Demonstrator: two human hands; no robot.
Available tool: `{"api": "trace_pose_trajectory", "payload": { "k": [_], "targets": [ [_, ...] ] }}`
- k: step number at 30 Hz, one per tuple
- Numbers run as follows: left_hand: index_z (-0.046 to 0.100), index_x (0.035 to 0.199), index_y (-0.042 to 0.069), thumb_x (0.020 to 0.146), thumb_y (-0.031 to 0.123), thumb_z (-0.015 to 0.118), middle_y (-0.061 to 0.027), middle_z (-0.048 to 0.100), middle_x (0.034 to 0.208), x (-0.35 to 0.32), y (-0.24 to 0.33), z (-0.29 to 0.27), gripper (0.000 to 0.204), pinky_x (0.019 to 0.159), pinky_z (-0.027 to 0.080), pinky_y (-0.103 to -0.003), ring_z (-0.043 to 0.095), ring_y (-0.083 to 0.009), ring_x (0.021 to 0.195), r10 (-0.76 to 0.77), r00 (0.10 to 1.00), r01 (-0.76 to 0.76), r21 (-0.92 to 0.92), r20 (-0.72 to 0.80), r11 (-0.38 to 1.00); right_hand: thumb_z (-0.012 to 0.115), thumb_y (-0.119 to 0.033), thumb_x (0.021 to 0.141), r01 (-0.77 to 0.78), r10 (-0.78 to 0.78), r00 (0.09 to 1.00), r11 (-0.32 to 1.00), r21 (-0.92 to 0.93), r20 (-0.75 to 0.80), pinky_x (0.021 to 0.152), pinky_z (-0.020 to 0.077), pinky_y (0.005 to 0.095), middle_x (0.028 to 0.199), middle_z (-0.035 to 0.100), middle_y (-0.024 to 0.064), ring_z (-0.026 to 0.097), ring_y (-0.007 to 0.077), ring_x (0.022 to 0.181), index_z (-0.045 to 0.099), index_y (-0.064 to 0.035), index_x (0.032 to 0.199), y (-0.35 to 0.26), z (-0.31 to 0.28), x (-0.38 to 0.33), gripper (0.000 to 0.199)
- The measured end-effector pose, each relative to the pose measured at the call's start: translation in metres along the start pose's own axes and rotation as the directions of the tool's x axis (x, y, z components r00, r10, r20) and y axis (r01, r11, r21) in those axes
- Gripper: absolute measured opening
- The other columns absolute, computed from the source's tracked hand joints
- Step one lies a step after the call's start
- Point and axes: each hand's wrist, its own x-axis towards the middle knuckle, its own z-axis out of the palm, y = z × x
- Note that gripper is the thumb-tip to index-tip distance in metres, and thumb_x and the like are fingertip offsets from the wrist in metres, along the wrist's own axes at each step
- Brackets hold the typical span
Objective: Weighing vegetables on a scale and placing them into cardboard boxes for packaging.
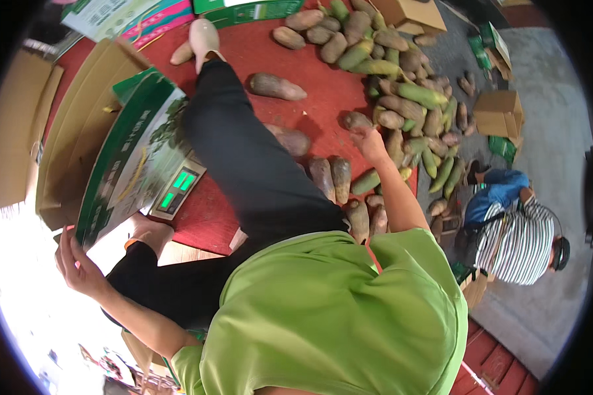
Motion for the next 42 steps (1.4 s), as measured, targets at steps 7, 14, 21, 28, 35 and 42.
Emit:
{"api": "trace_pose_trajectory", "payload": {
  "k": [7,14,21,28,35,42],
  "targets": [
    [0.066,0.108,0.000,0.092,0.005,0.056,-0.0077,0.067,0.093,0.000,-0.005,0.009,0.020,0.074,0.051,-0.031,0.063,-0.0179,0.085,0.038,0.999,-0.036,0.042,-0.036,0.998,0.061,-0.017,0.082,-0.333,0.323,0.943,0.929,0.161,0.082,0.053,0.0474,0.0328,0.076,0.065,0.0064,0.063,0.0183,0.068,0.065,-0.0018,0.095,0.117,0.014,-0.049,0.020],
    [0.065,0.106,-0.002,0.094,0.007,0.053,-0.0111,0.067,0.097,-0.004,-0.013,0.019,0.020,0.072,0.053,-0.032,0.063,-0.0219,0.086,-0.013,0.988,0.002,-0.069,-0.153,0.998,0.059,-0.014,0.081,-0.789,0.770,0.588,0.478,0.385,0.249,0.043,0.0405,0.0319,0.069,0.059,0.0037,0.062,0.0199,0.065,0.062,-0.0076,0.082,0.243,0.062,-0.090,0.007],
    [0.066,0.106,-0.002,0.096,0.011,0.049,-0.0128,0.065,0.102,-0.008,-0.025,0.022,0.024,0.080,0.050,-0.035,0.060,-0.0246,0.093,0.152,0.985,-0.135,0.168,-0.087,0.976,0.062,-0.018,0.081,-0.761,0.873,0.488,0.409,0.503,0.027,0.054,0.0483,0.0355,0.073,0.066,0.0053,0.063,0.0205,0.060,0.066,-0.0042,0.087,0.268,0.098,-0.108,0.015],
    [0.062,0.114,-0.001,0.099,0.022,0.042,-0.0148,0.061,0.110,-0.012,-0.030,0.019,0.033,0.089,0.042,-0.042,0.055,-0.0294,0.103,0.232,0.971,-0.211,0.250,-0.058,0.945,0.077,-0.012,0.074,-0.675,0.945,0.321,0.178,0.716,0.067,0.057,0.0525,0.0435,0.073,0.059,0.0089,0.056,0.0224,0.058,0.061,-0.0055,0.088,0.264,0.113,-0.084,0.023],
    [0.059,0.119,-0.001,0.092,0.013,0.043,-0.0185,0.057,0.118,-0.013,-0.016,0.018,0.034,0.096,0.037,-0.043,0.049,-0.0326,0.112,0.100,0.994,-0.092,0.183,-0.036,0.979,0.082,-0.021,0.070,-0.759,0.949,0.263,0.092,0.644,0.174,0.064,0.0514,0.0488,0.112,0.057,0.0130,0.055,0.0336,0.088,0.057,-0.0029,0.110,0.263,0.121,-0.065,0.050],
    [0.059,0.119,0.002,0.096,0.023,0.042,-0.0176,0.056,0.119,-0.011,-0.004,0.014,0.036,0.097,0.037,-0.042,0.050,-0.0325,0.111,0.101,0.994,-0.088,0.277,-0.036,0.957,0.084,-0.017,0.065,-0.770,0.954,0.195,0.006,0.639,0.226,0.055,0.0514,0.0420,0.096,0.062,0.0131,0.059,0.0290,0.071,0.060,-0.0006,0.105,0.273,0.110,-0.075,0.050]
  ]
}}
